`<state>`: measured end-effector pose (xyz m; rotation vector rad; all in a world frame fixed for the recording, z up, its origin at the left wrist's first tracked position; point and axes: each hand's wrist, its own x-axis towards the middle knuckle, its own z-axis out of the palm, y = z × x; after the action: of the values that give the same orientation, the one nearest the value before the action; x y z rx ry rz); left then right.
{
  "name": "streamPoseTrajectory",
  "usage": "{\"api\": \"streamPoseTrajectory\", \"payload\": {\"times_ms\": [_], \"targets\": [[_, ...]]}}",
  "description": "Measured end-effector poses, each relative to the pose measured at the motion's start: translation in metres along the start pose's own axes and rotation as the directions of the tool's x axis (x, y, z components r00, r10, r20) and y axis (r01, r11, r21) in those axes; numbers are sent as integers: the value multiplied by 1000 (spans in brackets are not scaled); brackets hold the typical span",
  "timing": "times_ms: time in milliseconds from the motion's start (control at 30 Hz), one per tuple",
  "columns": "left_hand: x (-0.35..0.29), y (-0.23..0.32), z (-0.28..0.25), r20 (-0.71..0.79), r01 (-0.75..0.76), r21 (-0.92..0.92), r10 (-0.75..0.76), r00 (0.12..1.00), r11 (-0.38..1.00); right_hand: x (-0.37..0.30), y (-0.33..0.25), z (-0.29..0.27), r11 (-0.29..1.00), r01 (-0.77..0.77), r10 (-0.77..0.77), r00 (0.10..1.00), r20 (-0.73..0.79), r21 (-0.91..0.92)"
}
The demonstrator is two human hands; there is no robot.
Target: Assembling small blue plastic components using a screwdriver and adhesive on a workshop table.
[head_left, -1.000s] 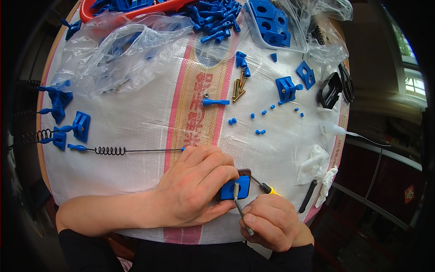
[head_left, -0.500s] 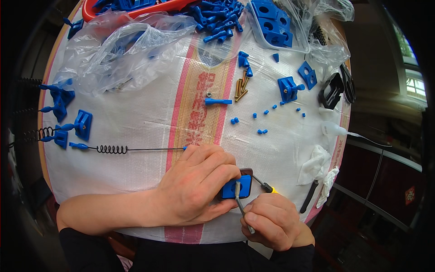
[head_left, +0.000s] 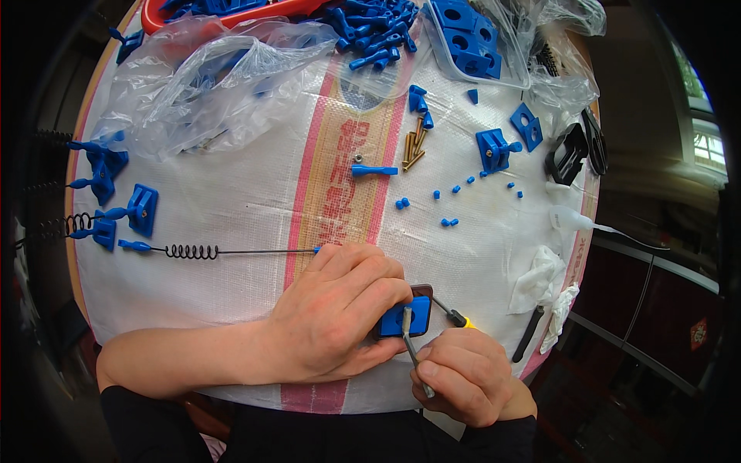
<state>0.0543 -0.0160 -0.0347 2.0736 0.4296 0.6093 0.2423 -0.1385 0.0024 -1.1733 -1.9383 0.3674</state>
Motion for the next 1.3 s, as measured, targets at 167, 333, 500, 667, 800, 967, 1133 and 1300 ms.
{"api": "streamPoseTrajectory", "payload": {"times_ms": [167, 333, 500, 667, 800, 967, 1133, 1300], "targets": [[0, 1, 0, -3, 2, 5, -2, 1000, 1000, 0, 0, 0, 1000, 5, -5, 1000, 1, 1], [-1, -1, 2, -16, -2, 3, 2, 1000, 1000, 0, 0, 1, 1000, -5, 5, 1000, 0, -1], [0, 0, 1, -14, -3, 1, 3, 1000, 1000, 0, -2, 0, 1000, -15, 15, 1000, 8, -17], [-1, 0, 1, -10, 2, 5, -2, 1000, 1000, 0, -1, 0, 1000, -18, 18, 1000, 11, -8], [-1, -1, 2, -17, 0, 1, 0, 1000, 1000, 0, -1, 0, 1000, -11, 11, 1000, 8, -5], [0, 0, 1, -17, -2, -1, 2, 1000, 1000, 0, 0, 0, 1000, -5, 5, 1000, 9, -7], [0, -1, 1, -12, -2, 2, 2, 1000, 1000, 0, 1, 0, 1000, 3, -3, 1000, 9, 8], [0, 0, 1, -9, -4, 2, 4, 1000, 1000, -1, 1, 0, 1000, 5, -5, 1000, 12, 7]]}}
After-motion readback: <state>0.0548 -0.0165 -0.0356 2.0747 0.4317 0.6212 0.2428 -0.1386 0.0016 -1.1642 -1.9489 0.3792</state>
